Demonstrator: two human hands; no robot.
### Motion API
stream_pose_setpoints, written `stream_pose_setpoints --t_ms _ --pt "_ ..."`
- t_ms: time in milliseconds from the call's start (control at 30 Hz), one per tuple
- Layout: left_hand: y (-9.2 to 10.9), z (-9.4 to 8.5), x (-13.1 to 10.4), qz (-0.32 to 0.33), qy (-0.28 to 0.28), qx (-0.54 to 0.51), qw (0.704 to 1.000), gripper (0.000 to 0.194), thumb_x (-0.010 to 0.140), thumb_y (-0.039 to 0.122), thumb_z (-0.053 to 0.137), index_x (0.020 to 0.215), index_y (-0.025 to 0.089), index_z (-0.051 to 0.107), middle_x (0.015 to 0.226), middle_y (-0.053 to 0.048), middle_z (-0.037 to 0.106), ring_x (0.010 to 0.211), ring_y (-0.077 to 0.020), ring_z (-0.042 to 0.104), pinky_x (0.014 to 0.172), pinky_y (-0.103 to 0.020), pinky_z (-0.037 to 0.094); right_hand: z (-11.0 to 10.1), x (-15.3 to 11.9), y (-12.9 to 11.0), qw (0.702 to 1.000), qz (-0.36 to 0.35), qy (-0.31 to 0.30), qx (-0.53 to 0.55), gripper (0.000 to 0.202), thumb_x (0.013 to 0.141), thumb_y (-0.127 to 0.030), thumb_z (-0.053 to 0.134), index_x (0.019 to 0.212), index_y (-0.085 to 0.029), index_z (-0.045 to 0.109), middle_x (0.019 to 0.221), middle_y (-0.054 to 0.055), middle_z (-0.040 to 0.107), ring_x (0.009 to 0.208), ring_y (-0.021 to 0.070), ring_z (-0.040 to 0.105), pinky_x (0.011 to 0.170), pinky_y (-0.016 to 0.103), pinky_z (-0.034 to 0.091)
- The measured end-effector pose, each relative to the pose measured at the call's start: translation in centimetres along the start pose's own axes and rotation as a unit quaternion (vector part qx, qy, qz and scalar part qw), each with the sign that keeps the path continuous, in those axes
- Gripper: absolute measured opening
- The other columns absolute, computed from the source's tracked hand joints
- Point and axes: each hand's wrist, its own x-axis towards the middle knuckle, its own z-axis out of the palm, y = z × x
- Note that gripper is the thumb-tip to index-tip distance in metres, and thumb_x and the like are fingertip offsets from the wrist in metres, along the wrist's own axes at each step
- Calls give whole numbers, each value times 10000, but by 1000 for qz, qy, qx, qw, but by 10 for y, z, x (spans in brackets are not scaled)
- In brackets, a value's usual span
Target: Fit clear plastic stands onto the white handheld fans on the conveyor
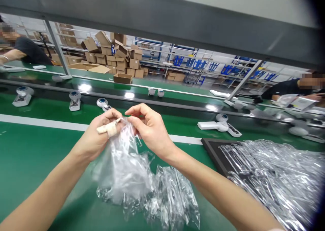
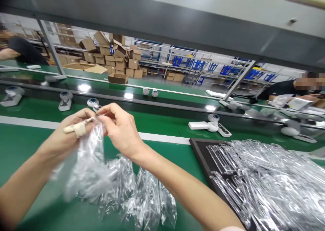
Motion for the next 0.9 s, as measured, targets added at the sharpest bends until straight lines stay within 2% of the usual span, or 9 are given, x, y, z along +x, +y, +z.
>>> stream_pose_setpoints --t_ms 100,200,233,300,400,533,700,800,900 --pt "-14 -21 -5 -41 -18 72 996 252 750 364 683 830 198 511 665 46 495 515 -72 407 461 -178 308 -9 -25 16 987 99 -76 -102 113 893 -250 491 823 -199 564 637 -53 533 547 93 527 577 244 425" --pt "-38 -33 -12 -85 -164 200 962 208 800 381 598 874 187 575 757 0 582 627 -120 503 559 -216 386 -23 -58 33 919 168 -175 -312 133 892 -282 539 865 -182 623 828 30 618 787 179 599 723 335 463" --pt "-47 -32 -14 -100 -208 258 938 236 816 390 562 924 185 603 769 -13 607 653 -139 522 589 -234 399 -26 -66 38 895 175 -201 -359 185 875 -305 582 1011 -187 623 967 66 622 920 223 590 795 383 465" --pt "-64 -24 -15 -124 -263 348 891 362 839 396 492 1124 198 595 752 -19 641 655 -167 541 614 -259 406 -31 -76 48 860 176 -259 -403 539 818 -353 671 1302 -208 480 1211 121 537 1125 293 504 920 475 426" --pt "-80 -8 -12 -120 -331 396 848 524 799 376 502 1299 218 515 816 -39 684 738 -209 595 668 -280 429 -34 -79 59 834 169 -347 -394 646 779 -385 714 1338 -208 443 1289 129 465 1182 310 454 980 489 398" --pt "-85 2 -8 -107 -362 418 827 414 761 372 520 1129 215 628 942 -74 688 873 -242 607 728 -285 431 -38 -81 66 856 147 -322 -377 445 786 -380 706 1150 -204 519 1241 103 455 1125 255 491 910 406 464" --pt "-89 0 0 -161 -369 386 830 353 737 386 545 1017 180 601 664 -3 596 606 -168 500 531 -239 324 -68 -85 62 866 112 -280 -399 112 883 -205 561 986 -221 521 1139 55 482 865 155 561 754 315 482" --pt "-90 -4 4 -222 -389 356 821 395 703 397 584 1011 150 588 639 12 559 532 -133 429 487 -231 270 -101 -82 57 833 181 -296 -432 126 861 -110 509 917 -210 561 1022 41 536 781 149 571 704 295 466" --pt "-84 -7 0 -216 -382 388 811 534 693 416 599 1175 186 578 791 -36 631 689 -195 556 551 -240 355 -124 -76 49 767 225 -325 -506 297 792 23 454 914 -180 634 1056 97 591 981 237 573 817 359 451"
